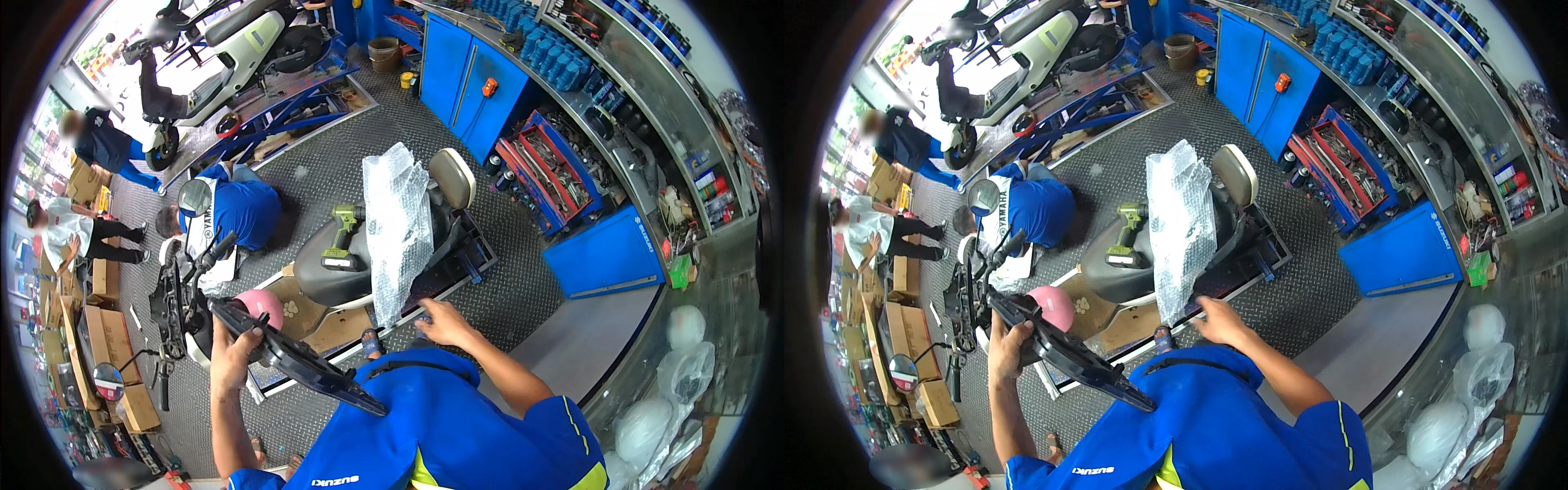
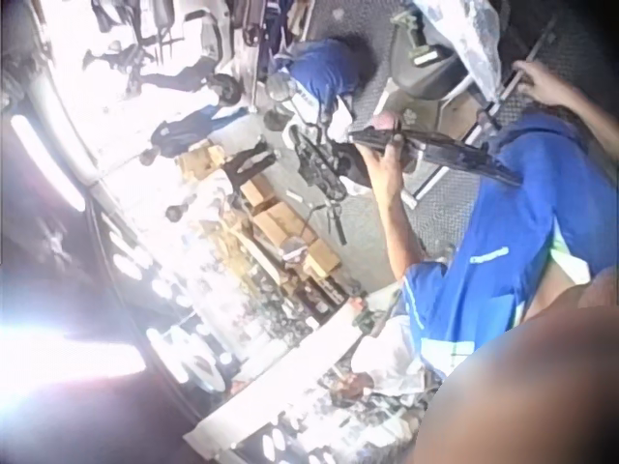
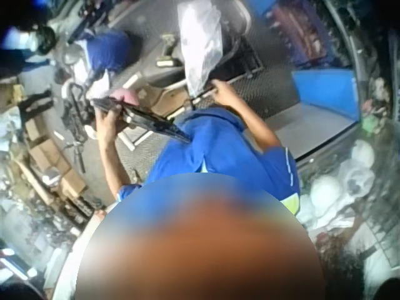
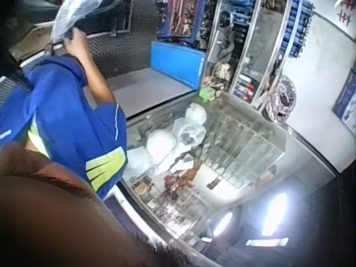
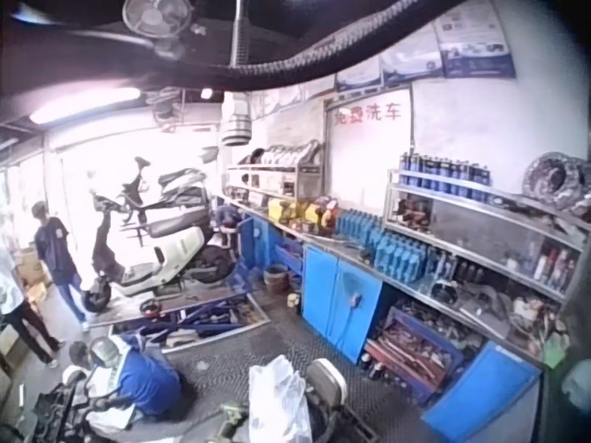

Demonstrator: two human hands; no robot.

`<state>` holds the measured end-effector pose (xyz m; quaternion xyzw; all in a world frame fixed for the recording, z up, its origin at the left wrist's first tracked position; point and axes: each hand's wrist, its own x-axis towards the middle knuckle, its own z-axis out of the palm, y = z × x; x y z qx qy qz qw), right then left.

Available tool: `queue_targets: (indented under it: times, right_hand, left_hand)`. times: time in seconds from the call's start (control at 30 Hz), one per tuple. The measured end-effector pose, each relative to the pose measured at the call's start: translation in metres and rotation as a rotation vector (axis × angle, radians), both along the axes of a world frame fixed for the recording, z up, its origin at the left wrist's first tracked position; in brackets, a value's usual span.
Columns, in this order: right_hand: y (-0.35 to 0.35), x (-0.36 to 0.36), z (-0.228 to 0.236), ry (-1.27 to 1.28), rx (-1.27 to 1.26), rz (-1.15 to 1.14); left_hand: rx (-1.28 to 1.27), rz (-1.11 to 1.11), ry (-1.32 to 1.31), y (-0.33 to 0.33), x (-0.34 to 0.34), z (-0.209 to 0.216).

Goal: The person assembles a motorcycle dashboard by removing a plastic panel from bubble wrap, cutting a cable tie with scissors, and fitting a digital meter into the housing.

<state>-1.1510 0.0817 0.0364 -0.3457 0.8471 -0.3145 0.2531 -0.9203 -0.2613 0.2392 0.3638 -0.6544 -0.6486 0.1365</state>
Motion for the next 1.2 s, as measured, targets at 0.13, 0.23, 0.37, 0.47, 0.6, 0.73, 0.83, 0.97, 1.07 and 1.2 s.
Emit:
queue_targets:
  times: [0.13, 0.23, 0.37, 0.47, 0.6, 0.73, 0.83, 0.97, 1.07, 1.2]
  right_hand:
    - [0.077, 0.000, -0.067, -0.063, 0.393, -0.275]
    - [0.135, -0.003, -0.121, -0.225, 0.435, -0.520]
    - [0.184, 0.000, -0.137, -0.774, 0.189, -1.044]
    - [0.245, 0.019, -0.207, -0.936, 0.120, -1.301]
    - [0.362, 0.039, -0.297, -0.960, 0.220, -1.335]
    - [0.410, 0.015, -0.280, -0.894, 0.244, -1.380]
    - [0.436, -0.012, -0.246, -0.995, 0.209, -1.502]
    - [0.479, -0.069, -0.250, -0.974, 0.152, -1.548]
    - [0.490, -0.108, -0.264, -0.965, 0.053, -1.590]
    - [0.466, -0.174, -0.238, -0.920, 0.037, -1.560]
  left_hand:
    - [0.128, 0.038, 0.022, -0.014, -0.010, -0.007]
    - [0.259, 0.029, 0.065, -0.022, -0.018, -0.028]
    - [0.286, -0.090, 0.082, 0.008, -0.060, -0.031]
    - [0.222, -0.171, 0.053, 0.039, -0.101, -0.034]
    - [0.248, -0.198, 0.025, 0.094, -0.163, -0.026]
    - [0.184, -0.247, 0.055, 0.147, -0.212, -0.020]
    - [0.171, -0.295, -0.020, 0.178, -0.250, -0.013]
    - [0.169, -0.364, 0.017, 0.200, -0.299, -0.009]
    - [0.163, -0.397, -0.001, 0.207, -0.337, -0.008]
    - [0.195, -0.448, 0.019, 0.209, -0.394, -0.018]
